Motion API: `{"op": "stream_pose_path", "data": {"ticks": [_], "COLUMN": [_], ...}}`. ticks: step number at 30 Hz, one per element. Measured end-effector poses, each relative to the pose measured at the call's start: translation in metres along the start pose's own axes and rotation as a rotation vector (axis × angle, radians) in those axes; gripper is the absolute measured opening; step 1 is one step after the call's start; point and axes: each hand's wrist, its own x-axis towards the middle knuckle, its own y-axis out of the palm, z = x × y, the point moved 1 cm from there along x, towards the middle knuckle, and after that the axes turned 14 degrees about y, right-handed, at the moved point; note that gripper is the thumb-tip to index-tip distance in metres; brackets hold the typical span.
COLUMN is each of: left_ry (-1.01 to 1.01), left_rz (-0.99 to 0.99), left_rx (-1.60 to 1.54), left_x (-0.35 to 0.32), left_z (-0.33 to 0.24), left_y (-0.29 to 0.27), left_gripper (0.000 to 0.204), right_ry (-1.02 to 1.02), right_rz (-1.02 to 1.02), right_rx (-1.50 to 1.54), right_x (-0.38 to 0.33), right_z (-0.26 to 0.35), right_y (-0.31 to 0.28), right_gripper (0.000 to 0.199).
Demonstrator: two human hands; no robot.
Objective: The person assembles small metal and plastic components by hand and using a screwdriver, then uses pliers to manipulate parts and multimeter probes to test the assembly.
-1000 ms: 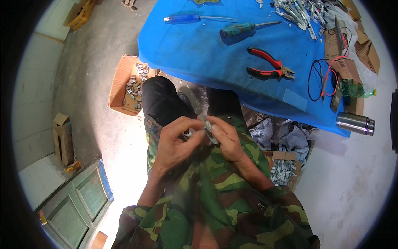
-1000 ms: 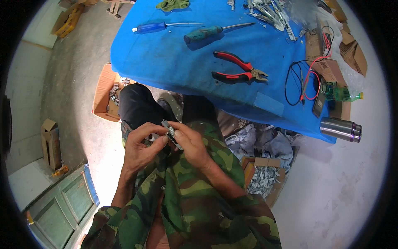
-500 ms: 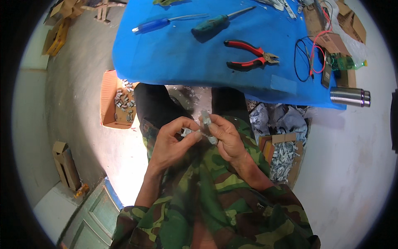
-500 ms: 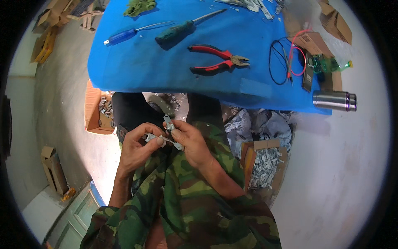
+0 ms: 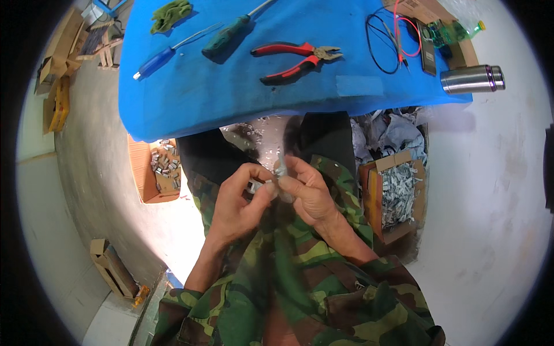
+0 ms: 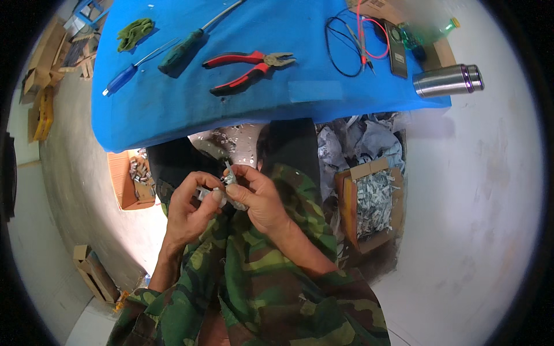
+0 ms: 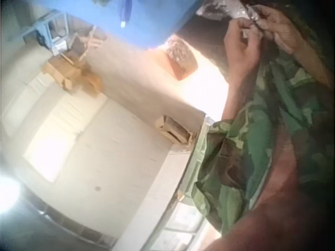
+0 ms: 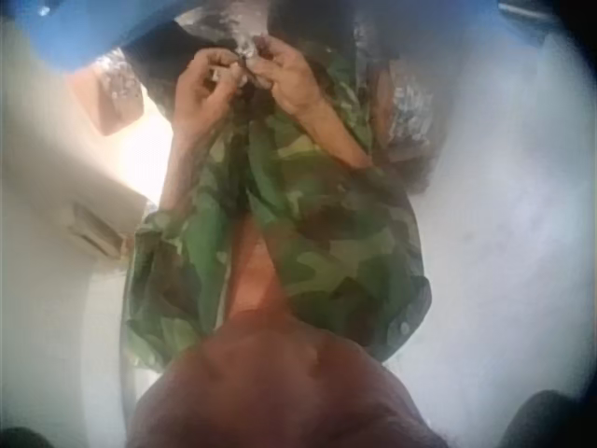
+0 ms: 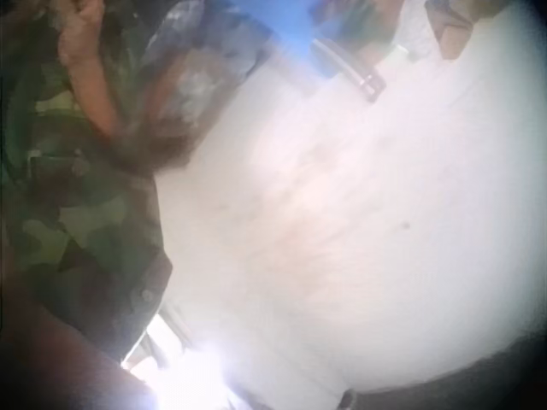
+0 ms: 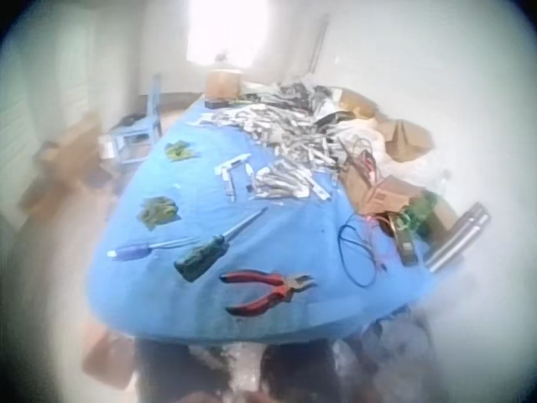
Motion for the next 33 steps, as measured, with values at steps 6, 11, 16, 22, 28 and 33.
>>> {"op": "stream_pose_path", "data": {"ticks": [6, 11, 16, 22, 28, 33], "left_ry": [-0.036, -0.089, -0.087, -0.030, 0.008, 0.031], "left_rz": [-0.055, -0.040, -0.070, -0.104, -0.167, -0.298], "left_rx": [-0.149, -0.152, -0.116, 0.135, 0.161, 0.091], "left_x": [0.008, 0.017, 0.016, 0.015, 0.017, 0.023], "left_z": [0.013, 0.017, 0.020, 0.009, 0.012, 0.015], "left_y": [0.016, 0.021, 0.030, 0.042, 0.047, 0.050], "left_gripper": [0.017, 0.016, 0.015, 0.013, 0.013, 0.012], "right_ry": [-0.019, 0.040, -0.008, -0.117, -0.179, -0.103], "right_rz": [0.039, 0.076, 0.072, -0.058, -0.152, -0.082], "right_rx": [0.022, 0.027, -0.056, -0.344, -0.203, 0.234], "right_x": [-0.007, -0.014, -0.012, -0.009, -0.009, -0.003], "right_z": [0.003, 0.019, 0.015, 0.018, 0.033, 0.038], "right_y": [-0.022, -0.026, -0.038, -0.045, -0.060, -0.079], "right_gripper": [0.032, 0.029, 0.025, 0.021, 0.016, 0.021]}}
